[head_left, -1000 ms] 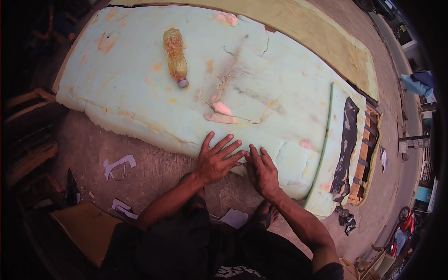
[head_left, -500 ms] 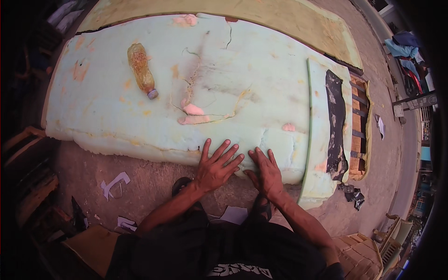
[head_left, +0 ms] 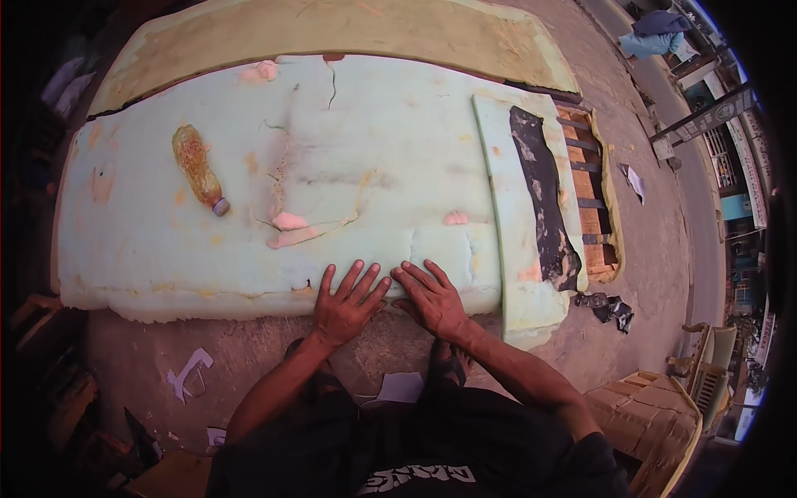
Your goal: The person repairs a foam cushion by applying adhesive from a plastic bottle onto torn sections and foam padding layers, then pressing the pieces together by hand.
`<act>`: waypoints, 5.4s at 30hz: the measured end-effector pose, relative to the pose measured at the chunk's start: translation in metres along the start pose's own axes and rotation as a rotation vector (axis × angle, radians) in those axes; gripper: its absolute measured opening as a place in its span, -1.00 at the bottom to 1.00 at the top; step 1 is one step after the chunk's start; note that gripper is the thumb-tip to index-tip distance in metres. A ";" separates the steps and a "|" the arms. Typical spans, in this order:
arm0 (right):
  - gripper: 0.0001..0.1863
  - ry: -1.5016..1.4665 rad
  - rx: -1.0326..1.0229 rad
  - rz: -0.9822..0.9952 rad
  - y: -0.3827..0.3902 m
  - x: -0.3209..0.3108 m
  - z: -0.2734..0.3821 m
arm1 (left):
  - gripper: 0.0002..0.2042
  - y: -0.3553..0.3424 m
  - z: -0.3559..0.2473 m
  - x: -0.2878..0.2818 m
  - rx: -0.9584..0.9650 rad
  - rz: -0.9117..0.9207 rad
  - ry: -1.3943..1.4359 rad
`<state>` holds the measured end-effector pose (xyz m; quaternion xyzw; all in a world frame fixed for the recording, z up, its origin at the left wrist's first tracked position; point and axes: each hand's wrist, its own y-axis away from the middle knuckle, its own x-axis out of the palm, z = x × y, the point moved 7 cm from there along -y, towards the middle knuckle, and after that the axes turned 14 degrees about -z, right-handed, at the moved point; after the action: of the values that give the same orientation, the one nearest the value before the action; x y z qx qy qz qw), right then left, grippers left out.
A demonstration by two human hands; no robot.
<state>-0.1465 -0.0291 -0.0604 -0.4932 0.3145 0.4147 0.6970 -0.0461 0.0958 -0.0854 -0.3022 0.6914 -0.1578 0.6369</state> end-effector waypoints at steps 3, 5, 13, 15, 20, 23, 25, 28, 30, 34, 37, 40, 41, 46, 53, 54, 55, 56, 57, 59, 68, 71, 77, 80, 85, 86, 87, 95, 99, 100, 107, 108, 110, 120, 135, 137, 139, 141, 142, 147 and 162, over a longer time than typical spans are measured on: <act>-0.24 -0.180 0.157 -0.034 0.005 -0.021 -0.003 | -0.49 -0.010 0.016 -0.026 -0.118 -0.071 0.227; -0.22 -0.245 0.260 -0.072 0.015 -0.041 -0.009 | -0.53 -0.018 0.053 -0.055 -0.276 -0.188 0.205; 0.12 0.425 0.996 -0.022 0.098 -0.120 -0.094 | -0.02 -0.041 0.323 -0.110 -1.119 -0.448 -0.214; 0.09 0.321 0.961 -0.061 0.100 -0.129 -0.101 | 0.03 -0.039 0.350 -0.088 -1.209 -0.321 -0.115; -0.11 0.128 1.036 -0.540 0.123 -0.215 -0.144 | -0.04 -0.028 0.376 -0.065 -1.412 -0.282 0.147; -0.16 -0.098 1.167 -0.933 0.155 -0.302 -0.184 | -0.19 -0.030 0.383 -0.076 -1.513 -0.485 0.377; -0.15 -0.054 1.202 -1.019 0.170 -0.366 -0.200 | -0.32 -0.050 0.376 -0.084 -1.414 -0.495 0.608; -0.12 -0.120 1.121 -1.115 0.179 -0.443 -0.206 | -0.34 -0.092 0.342 -0.080 -1.338 -0.405 0.795; -0.14 -0.070 1.129 -1.049 0.187 -0.476 -0.204 | -0.34 -0.127 0.300 -0.059 -1.261 -0.330 0.880; -0.04 0.339 0.742 -0.852 0.163 -0.473 -0.187 | -0.21 -0.185 0.206 0.014 -1.235 -0.013 0.639; 0.06 0.334 0.827 -0.522 0.141 -0.393 -0.185 | -0.10 -0.220 0.149 0.063 -1.168 0.128 0.372; 0.06 -0.091 0.967 -0.286 0.109 -0.279 -0.176 | -0.04 -0.254 0.095 0.085 -0.903 0.278 0.058; 0.10 -0.362 0.999 -0.136 0.107 -0.243 -0.171 | -0.03 -0.263 0.074 0.084 -0.778 0.304 -0.154; -0.22 -0.444 0.619 -0.613 0.105 -0.231 -0.177 | -0.46 -0.291 -0.086 0.054 -0.083 0.291 0.091; -0.34 0.095 0.827 -0.236 0.165 -0.239 -0.253 | -0.07 -0.241 -0.270 0.065 0.532 0.665 0.306; -0.34 0.105 0.790 -0.263 0.165 -0.243 -0.254 | 0.00 -0.229 -0.285 0.077 0.608 0.714 0.292; -0.40 0.111 0.755 -0.209 0.163 -0.242 -0.254 | -0.02 -0.218 -0.295 0.088 0.694 0.729 0.259; -0.45 0.138 0.770 -0.090 0.164 -0.239 -0.256 | -0.03 -0.209 -0.305 0.098 0.766 0.721 0.246; -0.47 0.105 0.730 -0.158 0.160 -0.246 -0.252 | -0.03 -0.204 -0.310 0.108 0.763 0.712 0.256; -0.47 0.086 0.715 -0.179 0.156 -0.261 -0.249 | -0.15 -0.202 -0.312 0.123 0.831 0.597 0.117; -0.79 0.111 0.474 0.040 0.127 -0.291 -0.235 | -0.57 -0.206 -0.275 0.045 1.008 0.541 0.423; -0.78 -0.152 0.642 0.038 0.107 -0.275 -0.261 | -0.60 -0.211 -0.260 0.023 0.866 0.516 0.492; -0.71 -0.061 0.965 -0.167 0.096 -0.256 -0.334 | -0.49 -0.196 -0.222 0.004 0.726 0.633 0.513; -0.64 0.286 1.276 -0.439 0.155 -0.310 -0.407 | -0.45 -0.159 -0.199 -0.017 0.738 0.897 0.565; -0.57 0.605 1.486 -0.428 0.272 -0.394 -0.465 | -0.38 -0.146 -0.123 -0.034 0.696 0.967 0.510; -0.57 0.674 1.566 -0.443 0.297 -0.418 -0.464 | -0.36 -0.144 -0.107 -0.040 0.654 1.037 0.499; -0.56 0.709 1.617 -0.347 0.319 -0.434 -0.462 | -0.34 -0.138 -0.092 -0.038 0.628 1.168 0.420; -0.56 0.884 1.881 -0.526 0.551 -0.556 -0.450 | -0.30 -0.154 -0.085 -0.049 0.596 1.107 0.519; -0.32 0.624 1.926 -0.979 0.632 -0.598 -0.435 | -0.36 -0.163 -0.052 -0.047 0.545 1.051 0.467; -0.16 0.377 1.903 -1.154 0.627 -0.588 -0.429 | -0.41 -0.166 -0.035 -0.046 0.478 1.012 0.436; -0.07 0.260 1.914 0.014 0.460 -0.104 -0.181 | -0.44 -0.126 0.063 -0.094 0.096 1.022 0.043; -0.06 0.152 1.931 0.085 0.431 -0.033 -0.145 | -0.41 -0.120 0.056 -0.092 0.151 1.000 0.080; -0.03 0.038 1.972 0.143 0.392 0.034 -0.104 | -0.27 -0.104 0.056 -0.083 0.179 1.194 -0.061; -0.27 1.090 1.509 0.295 0.546 -0.424 -0.329 | -0.22 -0.182 0.108 -0.055 -0.654 0.787 0.453; -0.54 0.145 0.902 -0.064 0.056 -0.376 -0.178 | -0.66 -0.309 0.058 -0.121 -0.622 -0.195 0.924; -0.54 0.162 0.855 -0.076 0.016 -0.382 -0.168 | -0.70 -0.361 0.014 -0.150 -0.340 -0.409 0.583; -0.53 0.161 0.771 -0.180 -0.003 -0.399 -0.166 | -0.66 -0.409 -0.039 -0.153 -0.028 -0.581 0.528; -0.51 0.043 0.908 -0.274 0.015 -0.415 -0.186 | -0.63 -0.445 -0.096 -0.130 0.297 -0.654 0.496; -0.50 -0.122 0.965 -0.403 0.032 -0.423 -0.200 | -0.56 -0.460 -0.123 -0.108 0.423 -0.665 0.478; -0.18 -0.671 1.160 -0.873 0.169 -0.454 -0.291 | -0.61 -0.494 -0.224 0.050 0.807 -0.568 0.547; -0.31 -0.817 1.547 -1.085 0.327 -0.343 -0.414 | -0.45 -0.432 -0.189 0.309 -0.009 0.127 -0.078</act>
<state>-0.6065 -0.4579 -0.0402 0.1937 -0.0304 -0.1359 0.9711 -0.1390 -0.4581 -0.0412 -0.2665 0.6846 -0.1024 0.6707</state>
